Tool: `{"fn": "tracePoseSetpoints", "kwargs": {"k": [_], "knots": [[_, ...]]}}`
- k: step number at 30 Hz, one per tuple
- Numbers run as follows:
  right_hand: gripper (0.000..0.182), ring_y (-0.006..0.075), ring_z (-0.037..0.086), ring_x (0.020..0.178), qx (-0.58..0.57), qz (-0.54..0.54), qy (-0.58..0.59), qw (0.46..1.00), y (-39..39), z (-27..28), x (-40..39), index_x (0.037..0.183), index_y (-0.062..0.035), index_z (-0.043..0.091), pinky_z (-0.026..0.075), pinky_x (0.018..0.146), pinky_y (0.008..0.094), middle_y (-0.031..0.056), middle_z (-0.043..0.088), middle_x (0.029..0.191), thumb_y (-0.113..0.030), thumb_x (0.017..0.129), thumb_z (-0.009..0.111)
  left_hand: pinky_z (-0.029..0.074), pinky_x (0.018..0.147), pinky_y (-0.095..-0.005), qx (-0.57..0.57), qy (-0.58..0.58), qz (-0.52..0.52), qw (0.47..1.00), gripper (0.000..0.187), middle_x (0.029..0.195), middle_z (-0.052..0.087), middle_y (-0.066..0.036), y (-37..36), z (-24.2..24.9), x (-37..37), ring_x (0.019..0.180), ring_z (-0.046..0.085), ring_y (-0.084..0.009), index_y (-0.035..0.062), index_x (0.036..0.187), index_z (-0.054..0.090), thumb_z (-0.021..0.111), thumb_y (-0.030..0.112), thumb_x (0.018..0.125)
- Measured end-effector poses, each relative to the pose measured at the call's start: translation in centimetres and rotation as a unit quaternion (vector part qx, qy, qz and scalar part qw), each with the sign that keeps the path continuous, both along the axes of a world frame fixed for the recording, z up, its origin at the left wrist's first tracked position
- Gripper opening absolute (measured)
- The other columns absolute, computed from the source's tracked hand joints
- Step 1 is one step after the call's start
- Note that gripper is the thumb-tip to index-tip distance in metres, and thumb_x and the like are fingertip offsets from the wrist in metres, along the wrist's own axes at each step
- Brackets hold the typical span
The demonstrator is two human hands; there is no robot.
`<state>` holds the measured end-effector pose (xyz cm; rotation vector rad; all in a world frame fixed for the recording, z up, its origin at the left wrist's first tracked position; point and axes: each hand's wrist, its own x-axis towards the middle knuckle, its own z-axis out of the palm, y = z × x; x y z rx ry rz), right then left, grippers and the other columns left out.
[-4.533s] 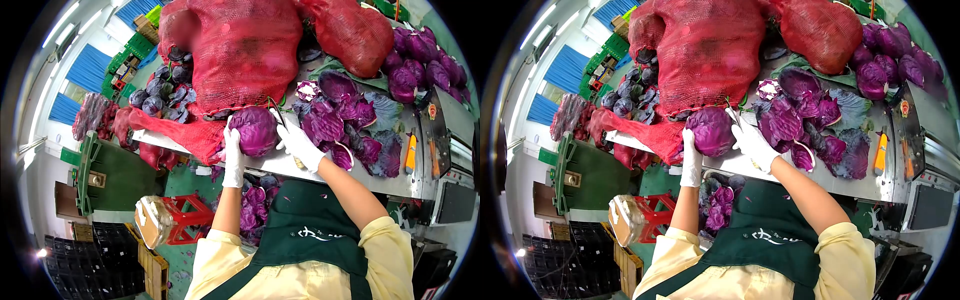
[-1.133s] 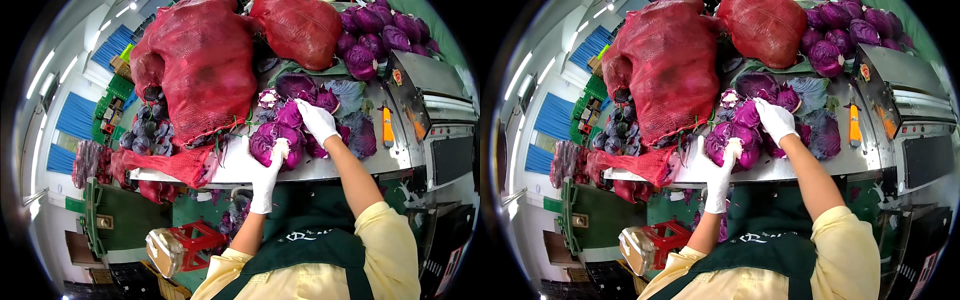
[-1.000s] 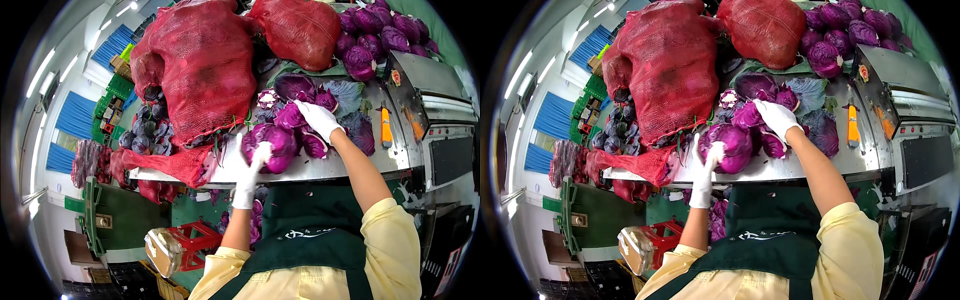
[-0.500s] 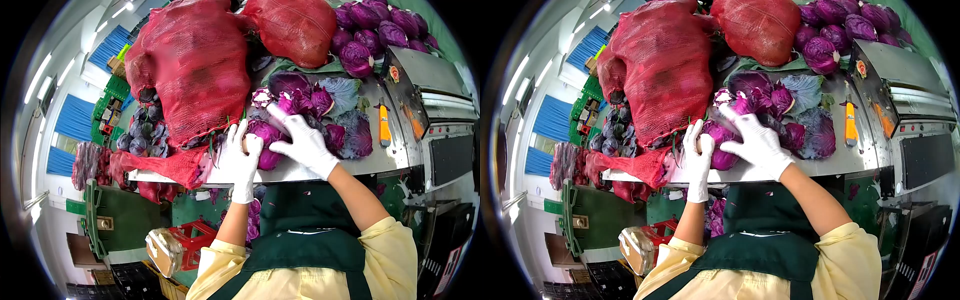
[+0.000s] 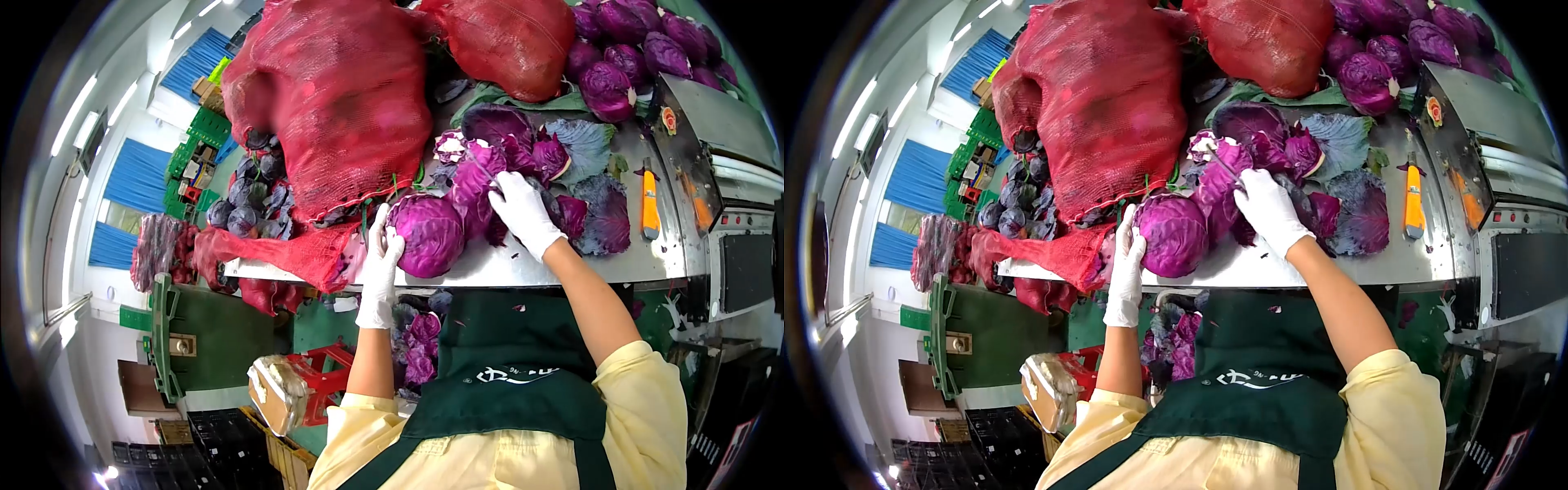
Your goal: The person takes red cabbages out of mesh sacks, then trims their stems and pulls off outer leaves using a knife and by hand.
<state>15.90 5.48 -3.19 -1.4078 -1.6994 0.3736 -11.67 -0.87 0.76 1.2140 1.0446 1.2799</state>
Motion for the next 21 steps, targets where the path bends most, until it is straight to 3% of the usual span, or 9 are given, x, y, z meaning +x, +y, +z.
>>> {"fn": "tracePoseSetpoints", "kwargs": {"k": [5, 7, 8, 12, 14, 16, 18, 20, 21], "knots": [[0.045, 0.041, 0.063, 0.102, -0.145, 0.027, -0.04, 0.988, -0.7, 3.9, 0.3, 0.126, -0.0008, 0.057, 0.05, 0.089, 0.0449, 0.0233, 0.061, 0.116, -0.026, 0.089, 0.064, 0.024, 0.119, -0.0363, -0.011, -0.004, 0.144, 0.989, 0.063, 0.158, 0.032, -0.013, -0.5, -1.4, -0.8, 0.142, 0.035, -0.0228, 0.0111, 0.155, 0.03, 0.057, 0.016, 0.098], [0.049, 0.0391, 0.064, 0.101, -0.096, -0.044, -0.044, 0.993, -2.7, 6.6, -0.9, 0.133, -0.0089, 0.054, 0.051, 0.089, 0.0456, 0.0203, 0.058, 0.122, -0.029, 0.089, 0.063, 0.031, 0.116, -0.0359, 0.043, 0.202, 0.239, 0.949, 0.062, 0.154, 0.039, -0.013, -0.7, -1.3, 1.3, 0.139, 0.04, -0.0228, 0.0063, 0.151, 0.038, 0.059, 0.005, 0.093], [0.052, 0.038, 0.068, 0.083, 0.008, -0.06, -0.029, 0.998, -2.9, 6.5, -1.2, 0.138, -0.0186, 0.051, 0.056, 0.073, 0.0473, 0.0156, 0.056, 0.121, -0.027, 0.088, 0.065, 0.032, 0.116, -0.0366, 0.083, 0.133, 0.221, 0.963, 0.071, 0.152, 0.041, -0.014, -1.2, -0.8, 2.4, 0.139, 0.039, -0.0227, 0.0019, 0.149, 0.039, 0.068, 0.0, 0.084], [0.043, 0.0343, 0.068, 0.084, 0.142, 0.035, 0.032, 0.989, -3.1, 8.9, -3.2, 0.131, -0.0165, 0.058, 0.056, 0.074, 0.0426, 0.0137, 0.065, 0.109, -0.022, 0.089, 0.064, 0.023, 0.12, -0.0395, 0.152, 0.2, 0.124, 0.96, 0.08, 0.16, 0.028, -0.014, -0.9, -1.0, 1.5, 0.145, 0.032, -0.0257, 0.0065, 0.155, 0.025, 0.063, 0.003, 0.084], [0.043, 0.0357, 0.068, 0.088, -0.014, 0.124, 0.079, 0.989, -1.5, 7.2, -4.2, 0.132, -0.0151, 0.058, 0.054, 0.079, 0.0427, 0.0155, 0.068, 0.103, -0.025, 0.091, 0.063, 0.022, 0.121, -0.0413, 0.196, 0.186, 0.113, 0.956, 0.09, 0.162, 0.02, -0.017, -1.9, -0.6, 2.8, 0.147, 0.028, -0.0306, 0.0067, 0.158, 0.013, 0.069, 0.016, 0.087], [0.047, 0.037, 0.067, 0.094, -0.171, 0.179, 0.077, 0.966, -2.2, 9.3, -4.2, 0.139, -0.0144, 0.054, 0.051, 0.083, 0.0455, 0.0178, 0.069, 0.101, -0.033, 0.095, 0.057, 0.022, 0.12, -0.0432, 0.124, 0.11, 0.138, 0.976, 0.088, 0.161, 0.02, -0.017, -2.9, -1.2, 3.2, 0.148, 0.023, -0.0311, 0.008, 0.158, 0.012, 0.066, 0.033, 0.093], [0.045, 0.0372, 0.066, 0.097, -0.181, 0.202, 0.094, 0.958, -1.9, 8.2, -4.4, 0.135, -0.0111, 0.056, 0.05, 0.087, 0.0448, 0.0186, 0.069, 0.103, -0.034, 0.096, 0.056, 0.024, 0.119, -0.0418, 0.023, 0.171, 0.162, 0.972, 0.071, 0.155, 0.028, -0.022, -2.4, -6.7, 2.0, 0.143, 0.031, -0.0307, -0.0004, 0.154, 0.021, 0.057, 0.014, 0.094], [0.044, 0.0366, 0.065, 0.099, -0.086, 0.198, 0.003, 0.976, -1.1, 5.6, -4.4, 0.129, -0.0077, 0.06, 0.049, 0.089, 0.0431, 0.0185, 0.068, 0.104, -0.035, 0.094, 0.06, 0.024, 0.119, -0.0414, -0.04, 0.039, 0.153, 0.987, 0.07, 0.153, 0.03, -0.017, -2.9, -5.1, 3.2, 0.143, 0.03, -0.0291, 0.0026, 0.151, 0.029, 0.054, 0.043, 0.099], [0.044, 0.0362, 0.065, 0.1, -0.095, 0.215, 0.033, 0.972, -1.6, 5.9, -4.2, 0.126, -0.0063, 0.062, 0.049, 0.09, 0.0426, 0.0181, 0.067, 0.106, -0.035, 0.093, 0.062, 0.024, 0.118, -0.0412, 0.006, 0.071, 0.152, 0.986, 0.069, 0.152, 0.032, -0.016, -2.6, -4.8, 3.0, 0.143, 0.031, -0.0288, 0.0031, 0.151, 0.031, 0.057, 0.037, 0.097]]}}
